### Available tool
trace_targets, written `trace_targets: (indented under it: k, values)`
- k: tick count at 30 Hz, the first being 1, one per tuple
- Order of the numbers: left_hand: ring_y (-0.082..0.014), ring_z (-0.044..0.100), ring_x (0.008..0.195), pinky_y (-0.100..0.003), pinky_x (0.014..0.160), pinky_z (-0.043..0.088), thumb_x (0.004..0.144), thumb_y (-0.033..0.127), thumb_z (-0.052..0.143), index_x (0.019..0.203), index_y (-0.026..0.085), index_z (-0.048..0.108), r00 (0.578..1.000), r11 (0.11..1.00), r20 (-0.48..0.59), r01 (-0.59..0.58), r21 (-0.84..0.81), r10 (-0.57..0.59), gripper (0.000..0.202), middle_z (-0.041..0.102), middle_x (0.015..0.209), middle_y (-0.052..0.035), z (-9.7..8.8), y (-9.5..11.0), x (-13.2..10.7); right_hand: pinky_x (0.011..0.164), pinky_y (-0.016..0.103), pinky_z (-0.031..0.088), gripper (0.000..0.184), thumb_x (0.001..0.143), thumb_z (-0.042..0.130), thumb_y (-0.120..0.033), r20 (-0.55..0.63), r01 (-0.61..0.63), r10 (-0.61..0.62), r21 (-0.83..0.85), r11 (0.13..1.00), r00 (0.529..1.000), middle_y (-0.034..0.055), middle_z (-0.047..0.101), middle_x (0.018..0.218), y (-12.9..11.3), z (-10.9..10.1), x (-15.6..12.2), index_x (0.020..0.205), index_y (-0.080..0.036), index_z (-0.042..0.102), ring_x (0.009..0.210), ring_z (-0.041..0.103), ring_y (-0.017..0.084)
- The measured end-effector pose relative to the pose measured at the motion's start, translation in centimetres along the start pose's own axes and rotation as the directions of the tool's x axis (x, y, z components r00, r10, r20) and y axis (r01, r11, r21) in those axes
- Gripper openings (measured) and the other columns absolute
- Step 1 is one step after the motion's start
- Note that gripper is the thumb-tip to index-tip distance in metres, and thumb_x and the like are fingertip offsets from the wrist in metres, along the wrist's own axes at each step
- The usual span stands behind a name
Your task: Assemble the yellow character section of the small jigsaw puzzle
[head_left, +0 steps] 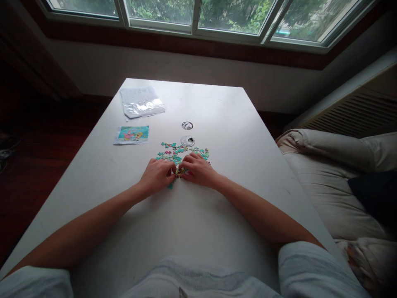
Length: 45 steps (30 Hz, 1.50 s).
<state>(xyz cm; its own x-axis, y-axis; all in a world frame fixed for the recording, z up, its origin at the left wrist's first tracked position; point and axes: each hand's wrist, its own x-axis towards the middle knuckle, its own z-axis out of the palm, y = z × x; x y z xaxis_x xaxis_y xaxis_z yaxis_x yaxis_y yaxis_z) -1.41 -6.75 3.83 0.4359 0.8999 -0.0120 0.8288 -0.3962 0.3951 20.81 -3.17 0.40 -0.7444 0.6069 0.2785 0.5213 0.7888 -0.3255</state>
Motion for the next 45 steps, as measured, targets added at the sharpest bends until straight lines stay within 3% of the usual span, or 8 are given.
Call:
trace_targets:
  k: [18, 22, 26, 31, 37, 45]
  values:
    - [-0.0190, 0.062, 0.083, -0.034, 0.078, 0.032, 0.085, 0.025, 0.059, 0.087, 0.024, 0.064, 0.997, 0.998, -0.065, -0.042, 0.055, 0.045, 0.005, 0.070, 0.080, 0.0016, 0.4, 0.0, -0.1, 0.091, 0.037, 0.036, 0.023, 0.093, 0.064, -0.042, 0.010, -0.013, 0.012, 0.004, 1.000, 1.000, 0.0074, 0.063, 0.103, -0.1, -0.2, 0.1, 0.106, -0.024, 0.068, 0.102, 0.049, 0.024]
    - [-0.0191, 0.062, 0.084, -0.034, 0.078, 0.035, 0.086, 0.023, 0.061, 0.087, 0.024, 0.066, 0.993, 0.991, -0.031, -0.116, 0.067, 0.118, 0.006, 0.071, 0.084, 0.0009, 0.0, -0.1, 0.0, 0.091, 0.037, 0.036, 0.023, 0.093, 0.064, -0.043, 0.009, -0.012, 0.012, 0.010, 1.000, 1.000, 0.0075, 0.063, 0.103, -0.1, -0.2, 0.1, 0.105, -0.024, 0.068, 0.101, 0.049, 0.024]
    - [-0.0190, 0.064, 0.090, -0.033, 0.080, 0.038, 0.090, 0.020, 0.060, 0.094, 0.027, 0.071, 0.952, 0.946, 0.056, -0.305, 0.114, 0.300, 0.014, 0.072, 0.092, -0.0005, -1.5, -0.9, 0.3, 0.091, 0.038, 0.036, 0.022, 0.093, 0.065, -0.042, 0.007, -0.011, 0.011, 0.019, 1.000, 1.000, 0.0074, 0.063, 0.103, -0.1, -0.2, 0.0, 0.106, -0.024, 0.068, 0.102, 0.049, 0.024]
    - [-0.0179, 0.063, 0.099, -0.033, 0.091, 0.039, 0.094, 0.020, 0.058, 0.104, 0.031, 0.073, 0.854, 0.844, 0.140, -0.518, 0.140, 0.501, 0.022, 0.073, 0.108, 0.0005, -3.3, -2.1, 0.5, 0.091, 0.038, 0.036, 0.019, 0.093, 0.065, -0.039, 0.008, -0.014, 0.014, 0.021, 1.000, 1.000, 0.0073, 0.064, 0.104, 0.0, -0.1, 0.0, 0.105, -0.024, 0.068, 0.102, 0.049, 0.024]
    - [-0.0186, 0.062, 0.107, -0.034, 0.097, 0.038, 0.096, 0.021, 0.053, 0.110, 0.031, 0.071, 0.825, 0.823, 0.197, -0.557, 0.117, 0.530, 0.024, 0.073, 0.117, 0.0001, -3.5, -1.8, 0.5, 0.090, 0.037, 0.036, 0.019, 0.093, 0.065, -0.038, 0.016, -0.020, 0.020, 0.014, 1.000, 1.000, 0.0073, 0.064, 0.104, 0.0, -0.4, 0.0, 0.106, -0.024, 0.069, 0.102, 0.049, 0.024]
    - [-0.0201, 0.061, 0.107, -0.035, 0.098, 0.038, 0.091, 0.016, 0.056, 0.108, 0.031, 0.072, 0.838, 0.847, 0.221, -0.526, 0.082, 0.499, 0.028, 0.072, 0.117, -0.0006, -3.2, -1.4, 0.4, 0.091, 0.038, 0.037, 0.019, 0.092, 0.065, -0.038, 0.022, -0.036, 0.035, 0.010, 0.999, 0.999, 0.0072, 0.064, 0.105, 0.0, -0.3, 0.0, 0.106, -0.025, 0.069, 0.104, 0.049, 0.025]
